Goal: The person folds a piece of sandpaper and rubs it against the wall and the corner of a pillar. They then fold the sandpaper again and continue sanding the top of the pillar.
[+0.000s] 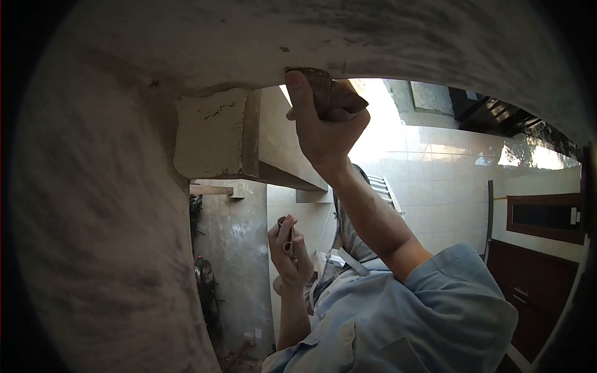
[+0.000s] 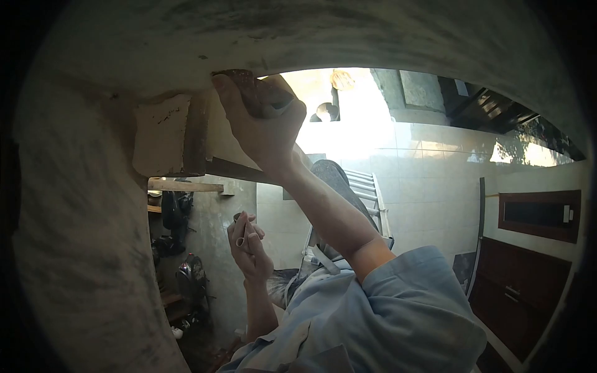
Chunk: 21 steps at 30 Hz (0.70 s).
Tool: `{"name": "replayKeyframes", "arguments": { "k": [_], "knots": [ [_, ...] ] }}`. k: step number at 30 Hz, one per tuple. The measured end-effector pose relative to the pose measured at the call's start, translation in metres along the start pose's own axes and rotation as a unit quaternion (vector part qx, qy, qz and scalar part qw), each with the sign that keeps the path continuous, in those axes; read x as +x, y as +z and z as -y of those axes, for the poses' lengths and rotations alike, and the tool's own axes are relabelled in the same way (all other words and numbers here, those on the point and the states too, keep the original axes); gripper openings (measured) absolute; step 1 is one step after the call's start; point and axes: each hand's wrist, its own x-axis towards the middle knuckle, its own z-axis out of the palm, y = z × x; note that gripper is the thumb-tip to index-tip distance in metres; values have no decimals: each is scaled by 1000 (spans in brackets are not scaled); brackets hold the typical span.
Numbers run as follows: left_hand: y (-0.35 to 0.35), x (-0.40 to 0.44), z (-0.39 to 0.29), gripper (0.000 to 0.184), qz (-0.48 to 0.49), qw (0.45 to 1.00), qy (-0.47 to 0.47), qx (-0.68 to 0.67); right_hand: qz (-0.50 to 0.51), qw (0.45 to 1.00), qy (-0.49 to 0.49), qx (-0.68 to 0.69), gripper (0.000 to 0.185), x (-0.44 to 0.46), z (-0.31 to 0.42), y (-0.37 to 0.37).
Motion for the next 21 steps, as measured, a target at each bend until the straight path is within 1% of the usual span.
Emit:
{"name": "replayKeyframes", "arguments": {
  "k": [1, 5, 6, 7, 9, 10, 13, 14, 17, 18, 21],
  "knots": [
    [-1, 4, 2, 38, 2, 1000, 8, 6, 4, 1000, -2, 0, 20, 2, 1, 2],
    [-6, 6, 8, 38, 0, 1000, -4, -16, 6, 998, -69, 7, 14, 6, -17, -1],
    [-7, 6, 10, 38, -1, 1000, -6, -18, 28, 997, -56, -40, 13, 6, -18, -5],
    [-7, 2, 14, 39, -2, 1000, -11, -20, 13, 999, -46, -10, 14, 4, -13, 0],
    [-11, -5, 15, 39, 8, 1000, -11, 17, -18, 998, -29, 52, 18, 5, 3, 16],
    [-11, -2, 18, 39, 6, 999, -1, 36, -19, 998, -52, 25, 19, 5, 0, 13],
    [-13, -10, 25, 39, 12, 999, -16, 36, 16, 995, -93, -42, 16, 2, -31, -12],
    [-11, -4, 23, 39, 11, 999, -13, 37, 21, 995, -81, -46, 16, 2, -29, -13],
    [-12, -2, 19, 38, 25, 999, -22, 40, 20, 998, 12, -56, 19, -1, -15, -1],
    [-12, -2, 19, 38, 25, 999, -24, 40, -1, 999, -44, 23, 18, 0, -14, 11],
    [-18, -9, 11, 35, 30, 998, -58, 23, 2, 999, -14, 44, 13, 2, -9, 14]
  ]
}}
